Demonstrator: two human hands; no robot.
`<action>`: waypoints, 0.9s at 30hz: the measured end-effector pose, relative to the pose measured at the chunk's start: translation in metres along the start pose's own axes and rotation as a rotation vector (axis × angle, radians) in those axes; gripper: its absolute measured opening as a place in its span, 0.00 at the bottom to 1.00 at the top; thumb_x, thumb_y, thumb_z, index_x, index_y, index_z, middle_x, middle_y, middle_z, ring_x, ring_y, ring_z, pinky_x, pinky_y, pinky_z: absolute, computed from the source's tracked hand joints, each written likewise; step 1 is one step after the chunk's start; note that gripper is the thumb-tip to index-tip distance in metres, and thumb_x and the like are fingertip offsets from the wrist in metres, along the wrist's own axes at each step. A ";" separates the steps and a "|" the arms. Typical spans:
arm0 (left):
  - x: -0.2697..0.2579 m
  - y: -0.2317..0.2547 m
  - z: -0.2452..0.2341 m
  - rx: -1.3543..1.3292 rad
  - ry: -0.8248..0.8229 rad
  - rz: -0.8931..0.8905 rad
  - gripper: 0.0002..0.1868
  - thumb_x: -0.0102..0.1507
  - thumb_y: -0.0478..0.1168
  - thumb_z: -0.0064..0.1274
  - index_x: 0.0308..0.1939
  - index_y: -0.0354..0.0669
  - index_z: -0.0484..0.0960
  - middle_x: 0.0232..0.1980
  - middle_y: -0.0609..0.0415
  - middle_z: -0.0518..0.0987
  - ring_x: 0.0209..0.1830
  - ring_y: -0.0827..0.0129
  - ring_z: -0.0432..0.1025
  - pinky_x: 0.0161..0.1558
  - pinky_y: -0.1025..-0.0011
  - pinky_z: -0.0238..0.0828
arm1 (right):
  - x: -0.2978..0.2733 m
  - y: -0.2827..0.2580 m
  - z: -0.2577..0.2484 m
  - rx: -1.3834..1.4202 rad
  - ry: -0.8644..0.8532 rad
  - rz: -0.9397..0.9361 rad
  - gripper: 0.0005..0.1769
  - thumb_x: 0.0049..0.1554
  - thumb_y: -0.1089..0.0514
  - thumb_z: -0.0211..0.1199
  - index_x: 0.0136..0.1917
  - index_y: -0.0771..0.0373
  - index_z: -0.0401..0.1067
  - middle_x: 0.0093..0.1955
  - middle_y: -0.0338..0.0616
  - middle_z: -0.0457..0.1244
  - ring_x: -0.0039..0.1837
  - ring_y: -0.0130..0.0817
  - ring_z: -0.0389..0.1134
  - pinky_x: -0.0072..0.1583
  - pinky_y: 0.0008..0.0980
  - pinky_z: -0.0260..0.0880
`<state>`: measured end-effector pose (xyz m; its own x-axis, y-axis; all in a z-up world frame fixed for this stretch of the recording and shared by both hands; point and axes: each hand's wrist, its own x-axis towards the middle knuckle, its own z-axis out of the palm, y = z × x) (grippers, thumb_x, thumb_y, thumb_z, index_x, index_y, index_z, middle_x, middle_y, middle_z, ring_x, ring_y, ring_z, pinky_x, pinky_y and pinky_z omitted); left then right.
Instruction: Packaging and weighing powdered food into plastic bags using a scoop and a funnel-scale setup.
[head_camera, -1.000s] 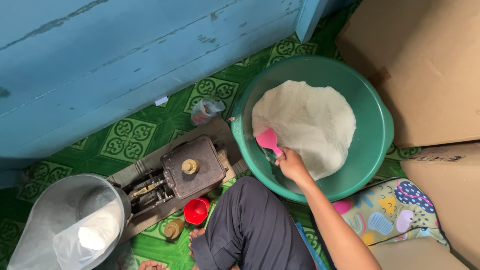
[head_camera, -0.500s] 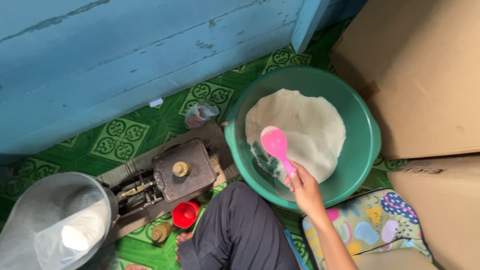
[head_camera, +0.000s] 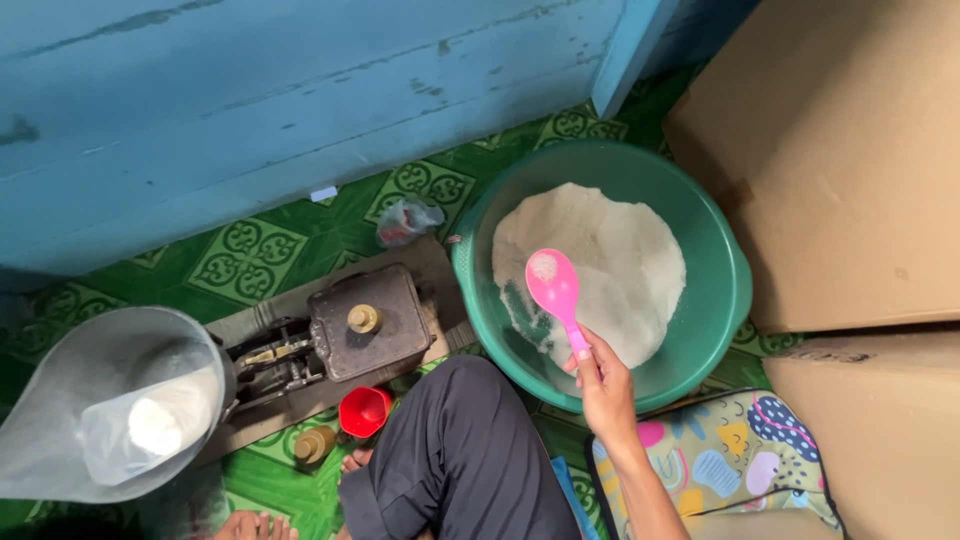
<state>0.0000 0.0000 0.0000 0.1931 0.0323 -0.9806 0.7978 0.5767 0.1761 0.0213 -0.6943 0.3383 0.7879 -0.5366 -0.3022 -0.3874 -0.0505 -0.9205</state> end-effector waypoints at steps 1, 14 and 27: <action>0.012 0.014 0.012 -0.009 0.006 -0.013 0.14 0.60 0.34 0.32 0.49 0.32 0.62 0.49 0.34 0.67 0.51 0.42 0.66 0.55 0.52 0.67 | -0.001 -0.005 -0.002 -0.047 0.013 -0.007 0.22 0.60 0.60 0.49 0.67 0.64 0.69 0.35 0.39 0.64 0.35 0.26 0.58 0.38 0.22 0.60; -0.101 -0.070 0.089 1.133 0.451 0.584 0.26 0.63 0.47 0.40 0.36 0.27 0.87 0.39 0.38 0.87 0.37 0.46 0.79 0.41 0.62 0.75 | -0.039 -0.126 -0.017 -0.492 -0.023 -0.140 0.21 0.49 0.62 0.61 0.57 0.61 0.77 0.32 0.44 0.69 0.29 0.28 0.60 0.32 0.25 0.58; -0.212 -0.078 0.155 1.300 0.594 0.527 0.22 0.59 0.54 0.41 0.32 0.50 0.90 0.34 0.55 0.87 0.40 0.54 0.78 0.44 0.63 0.74 | -0.100 -0.247 0.026 -0.676 -0.162 -0.434 0.16 0.43 0.61 0.66 0.47 0.56 0.80 0.36 0.37 0.73 0.31 0.31 0.68 0.36 0.28 0.67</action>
<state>-0.0148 -0.1778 0.2078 0.6096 0.4942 -0.6199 0.7083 -0.6907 0.1459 0.0511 -0.6063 0.5895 0.9734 -0.2267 -0.0333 -0.1963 -0.7502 -0.6313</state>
